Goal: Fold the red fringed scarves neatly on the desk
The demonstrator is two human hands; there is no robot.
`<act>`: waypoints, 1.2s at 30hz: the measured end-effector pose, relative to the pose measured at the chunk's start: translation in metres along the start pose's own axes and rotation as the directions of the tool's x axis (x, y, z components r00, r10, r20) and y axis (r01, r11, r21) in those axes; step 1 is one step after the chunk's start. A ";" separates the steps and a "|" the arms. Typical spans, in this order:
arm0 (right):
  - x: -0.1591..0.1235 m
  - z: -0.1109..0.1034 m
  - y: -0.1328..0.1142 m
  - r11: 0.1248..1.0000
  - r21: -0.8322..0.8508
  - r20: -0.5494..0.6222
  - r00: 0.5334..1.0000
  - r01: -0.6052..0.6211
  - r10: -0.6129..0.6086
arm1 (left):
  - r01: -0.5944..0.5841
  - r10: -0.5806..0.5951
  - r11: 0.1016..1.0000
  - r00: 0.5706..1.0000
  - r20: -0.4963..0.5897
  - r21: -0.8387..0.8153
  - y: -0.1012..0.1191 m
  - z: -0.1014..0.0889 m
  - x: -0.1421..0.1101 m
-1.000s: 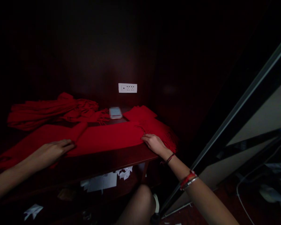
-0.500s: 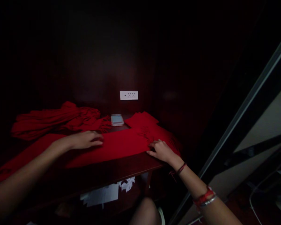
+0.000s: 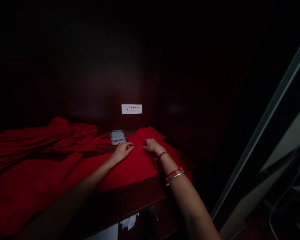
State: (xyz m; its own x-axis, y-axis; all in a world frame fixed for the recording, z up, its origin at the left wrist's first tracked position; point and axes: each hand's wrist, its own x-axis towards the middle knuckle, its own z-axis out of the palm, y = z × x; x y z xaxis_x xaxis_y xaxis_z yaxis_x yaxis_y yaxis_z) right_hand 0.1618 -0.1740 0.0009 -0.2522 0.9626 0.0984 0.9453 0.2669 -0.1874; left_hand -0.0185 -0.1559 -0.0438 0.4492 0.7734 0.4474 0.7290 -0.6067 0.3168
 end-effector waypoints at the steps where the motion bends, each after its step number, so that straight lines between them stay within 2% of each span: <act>1: 0.005 0.001 0.002 1.000 0.023 0.036 0.999 0.008 -0.008 | -0.017 0.017 1.000 1.000 0.018 -0.017 0.000 -0.003 0.001; 3: 0.008 0.004 0.007 0.994 0.074 0.064 0.994 0.082 -0.087 | -0.097 0.100 0.994 0.991 0.084 -0.042 0.003 -0.007 0.002; 5: 0.005 0.008 0.010 0.969 0.137 0.032 0.976 0.208 -0.214 | -0.207 0.211 0.977 0.969 0.126 -0.047 0.007 -0.007 -0.002; 7: 0.000 0.013 0.011 0.925 0.185 -0.046 0.943 0.331 -0.328 | -0.291 0.289 0.957 0.950 0.114 0.000 0.013 -0.005 -0.010; 9: -0.005 0.017 0.011 0.897 0.199 -0.122 0.918 0.395 -0.377 | -0.323 0.316 0.942 0.945 0.085 0.087 0.018 0.000 -0.018; 13: -0.016 0.016 0.013 0.884 0.200 -0.210 0.900 0.422 -0.382 | -0.268 0.263 0.947 0.964 0.049 0.176 0.023 0.007 -0.029; 16: -0.022 0.012 0.016 0.907 0.184 -0.139 0.924 0.378 -0.357 | -0.225 0.222 0.957 0.974 0.038 0.180 0.021 0.008 -0.031; 19: -0.025 0.010 0.019 0.935 0.130 -0.060 0.944 0.330 -0.324 | -0.256 0.251 0.956 0.967 0.051 0.145 0.017 0.008 -0.031; 23: -0.025 0.010 0.021 0.945 0.089 0.003 0.948 0.316 -0.317 | -0.242 0.236 0.964 0.969 0.069 0.111 0.013 0.006 -0.032; 26: -0.023 0.013 0.021 0.942 0.065 -0.024 0.945 0.328 -0.327 | -0.215 0.208 0.967 0.976 0.062 0.135 0.013 0.006 -0.031; 30: -0.017 0.020 0.018 0.931 0.002 -0.115 0.925 0.365 -0.362 | -0.118 0.120 0.986 0.993 -0.011 0.115 0.010 0.007 -0.023; 33: -0.011 0.025 0.014 0.922 -0.034 -0.181 0.905 0.385 -0.385 | -0.026 0.030 0.999 0.993 0.114 -0.039 0.004 0.007 -0.010; 35: -0.006 0.029 0.013 0.917 -0.044 -0.208 0.894 0.396 -0.396 | -0.021 0.050 0.989 0.978 0.200 -0.144 -0.001 0.006 -0.001; 36: -0.005 0.031 0.012 0.912 -0.044 -0.209 0.889 0.408 -0.407 | -0.045 0.082 0.982 0.975 0.204 -0.182 -0.004 0.006 0.003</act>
State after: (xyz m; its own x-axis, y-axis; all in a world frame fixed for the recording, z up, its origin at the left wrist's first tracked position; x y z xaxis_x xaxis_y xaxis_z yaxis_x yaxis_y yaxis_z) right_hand 0.1682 -0.1736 -0.0322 -0.5663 0.7375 0.3680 0.7686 0.6338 -0.0875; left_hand -0.0169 -0.1504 -0.0484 0.6037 0.7421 0.2914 0.6022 -0.6640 0.4433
